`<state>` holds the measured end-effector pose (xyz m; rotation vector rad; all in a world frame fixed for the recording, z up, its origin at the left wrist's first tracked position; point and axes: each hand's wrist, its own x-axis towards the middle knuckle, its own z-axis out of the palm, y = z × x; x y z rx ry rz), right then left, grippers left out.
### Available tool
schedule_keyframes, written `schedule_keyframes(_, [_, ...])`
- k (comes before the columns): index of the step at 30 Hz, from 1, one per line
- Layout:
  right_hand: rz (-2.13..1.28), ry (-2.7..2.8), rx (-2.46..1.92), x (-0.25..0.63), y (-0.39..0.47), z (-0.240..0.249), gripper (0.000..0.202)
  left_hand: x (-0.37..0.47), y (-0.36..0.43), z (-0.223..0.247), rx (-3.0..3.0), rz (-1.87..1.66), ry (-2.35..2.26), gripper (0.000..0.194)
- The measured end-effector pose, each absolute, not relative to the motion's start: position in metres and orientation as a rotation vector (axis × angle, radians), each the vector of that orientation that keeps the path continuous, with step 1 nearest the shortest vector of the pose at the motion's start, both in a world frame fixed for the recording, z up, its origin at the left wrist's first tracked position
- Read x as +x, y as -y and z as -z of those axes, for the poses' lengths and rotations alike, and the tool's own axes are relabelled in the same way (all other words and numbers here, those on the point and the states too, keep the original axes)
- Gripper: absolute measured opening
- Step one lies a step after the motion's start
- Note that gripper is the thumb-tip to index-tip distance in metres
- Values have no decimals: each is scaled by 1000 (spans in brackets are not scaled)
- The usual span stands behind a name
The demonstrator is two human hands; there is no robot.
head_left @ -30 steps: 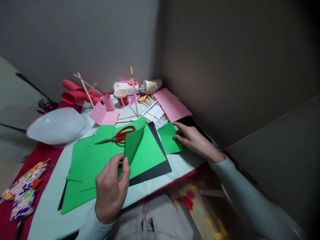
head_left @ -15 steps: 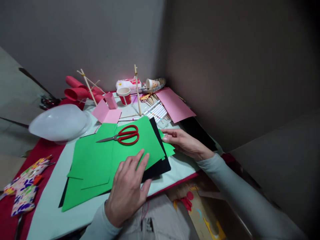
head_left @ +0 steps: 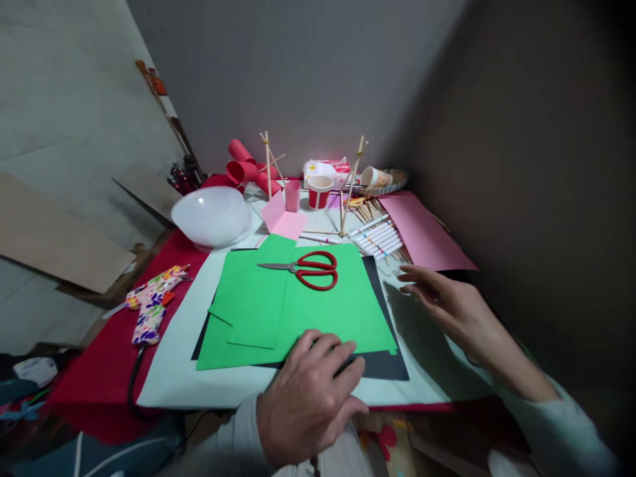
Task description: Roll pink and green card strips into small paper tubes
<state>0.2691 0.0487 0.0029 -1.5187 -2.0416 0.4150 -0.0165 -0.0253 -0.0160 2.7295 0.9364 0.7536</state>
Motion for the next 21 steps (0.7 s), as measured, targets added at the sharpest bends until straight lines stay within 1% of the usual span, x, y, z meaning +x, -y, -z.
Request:
schedule_keyframes(1, [-360,2044,-1528,267,-50,-8,37,-24,27,15,2697,-835,-938,27])
schedule_keyframes(3, [-339,2096,-1473,249,-56,-16,34,-44,28,15,2634,-1036,-1094,21])
schedule_keyframes(5, [-307,2251,-1330,217,-67,-19,31,-68,26,19,2601,-1117,-1422,26])
schedule_keyframes(6, [-283,2350,-1248,198,-74,-19,31,-79,23,23,2612,-1043,-1588,35])
schedule_keyframes(8, [-245,2565,-1133,161,-87,-15,34,-99,18,34,2653,-900,-1796,60])
schedule_keyframes(9, [-184,2648,-1137,146,-93,-12,34,-106,16,40,2683,-843,-1846,67])
schedule_keyframes(10, [-107,2697,-1158,134,-96,-10,31,-112,14,45,2723,-827,-1853,69])
schedule_keyframes(13, [-13,2704,-1230,122,-96,-5,25,-119,10,55,2778,-837,-1864,57])
schedule_keyframes(15, [27,2675,-1324,131,-89,-2,28,-119,9,56,2795,-868,-1850,51])
schedule_keyframes(17, [113,2640,-1459,148,-81,-1,33,-120,8,55,2801,-900,-1822,49])
schedule_keyframes(21, [213,2586,-1666,173,-71,-1,32,-122,7,51,2753,-965,-1791,48])
